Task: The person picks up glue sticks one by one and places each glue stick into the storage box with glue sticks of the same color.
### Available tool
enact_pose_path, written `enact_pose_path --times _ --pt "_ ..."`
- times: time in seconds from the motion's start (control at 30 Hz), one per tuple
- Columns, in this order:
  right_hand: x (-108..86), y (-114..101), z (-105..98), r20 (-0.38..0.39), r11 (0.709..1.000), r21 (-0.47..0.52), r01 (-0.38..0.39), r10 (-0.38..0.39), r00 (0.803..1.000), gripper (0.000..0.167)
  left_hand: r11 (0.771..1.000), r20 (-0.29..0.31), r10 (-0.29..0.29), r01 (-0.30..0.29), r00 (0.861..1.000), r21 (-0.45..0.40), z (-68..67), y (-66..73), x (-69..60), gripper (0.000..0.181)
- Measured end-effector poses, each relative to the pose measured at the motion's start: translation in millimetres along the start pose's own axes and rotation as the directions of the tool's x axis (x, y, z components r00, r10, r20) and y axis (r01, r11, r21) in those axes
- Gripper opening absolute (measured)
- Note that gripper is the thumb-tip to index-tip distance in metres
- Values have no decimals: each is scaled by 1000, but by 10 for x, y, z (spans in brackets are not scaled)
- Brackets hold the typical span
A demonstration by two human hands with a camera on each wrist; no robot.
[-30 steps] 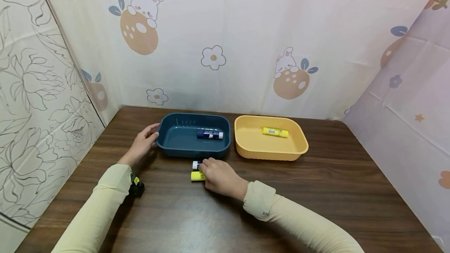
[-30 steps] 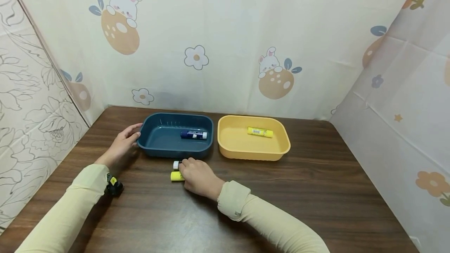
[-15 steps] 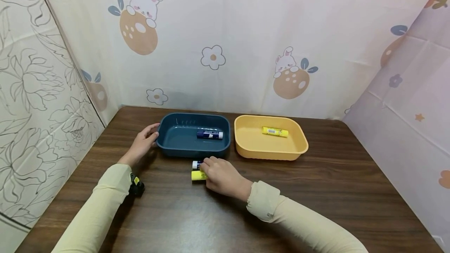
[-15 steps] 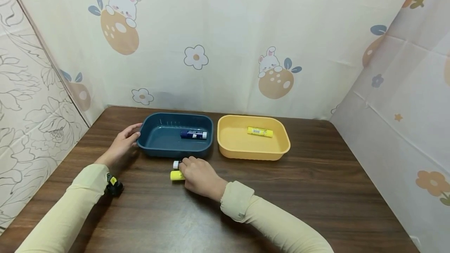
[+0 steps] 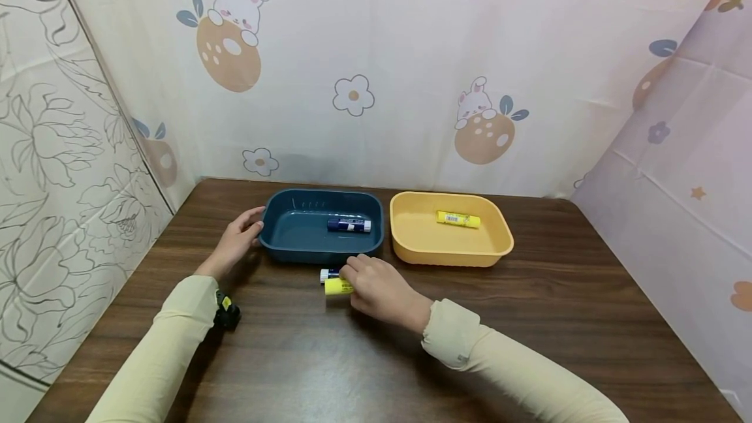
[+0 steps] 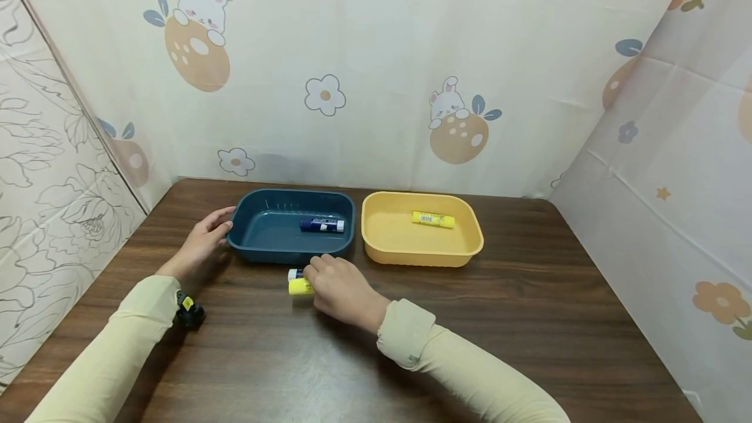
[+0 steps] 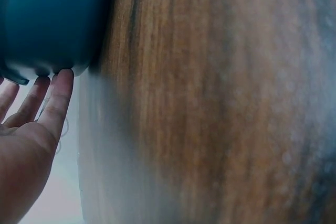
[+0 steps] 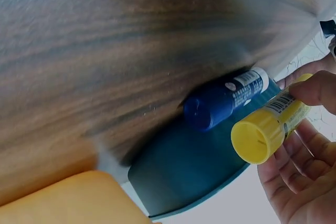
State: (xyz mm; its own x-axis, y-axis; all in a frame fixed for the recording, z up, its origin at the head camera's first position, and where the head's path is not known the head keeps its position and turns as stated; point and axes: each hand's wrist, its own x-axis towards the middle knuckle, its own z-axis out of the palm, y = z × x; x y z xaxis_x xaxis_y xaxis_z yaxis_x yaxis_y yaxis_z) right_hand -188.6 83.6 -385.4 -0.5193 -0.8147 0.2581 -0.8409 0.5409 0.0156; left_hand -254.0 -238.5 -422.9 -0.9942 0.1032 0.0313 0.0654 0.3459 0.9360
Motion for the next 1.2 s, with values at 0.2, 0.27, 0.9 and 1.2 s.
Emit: enact_pose_path --times 0.2,0.27,0.9,1.2 --pt "-39 49 -60 -50 1000 -25 7 -8 999 25 1000 8 5 -5 1000 -5 0 -2 -5 50" --pt "-54 66 -78 -65 1000 -28 5 -7 998 24 1000 13 9 -9 1000 -7 -1 0 -13 50" --pt "-220 295 -315 -90 994 19 -112 113 989 33 1000 -2 14 -14 1000 -15 -2 -15 -2 50" --pt "-298 485 -387 -126 985 43 -166 170 977 31 999 14 9 -8 1000 -43 -9 5 5 49"
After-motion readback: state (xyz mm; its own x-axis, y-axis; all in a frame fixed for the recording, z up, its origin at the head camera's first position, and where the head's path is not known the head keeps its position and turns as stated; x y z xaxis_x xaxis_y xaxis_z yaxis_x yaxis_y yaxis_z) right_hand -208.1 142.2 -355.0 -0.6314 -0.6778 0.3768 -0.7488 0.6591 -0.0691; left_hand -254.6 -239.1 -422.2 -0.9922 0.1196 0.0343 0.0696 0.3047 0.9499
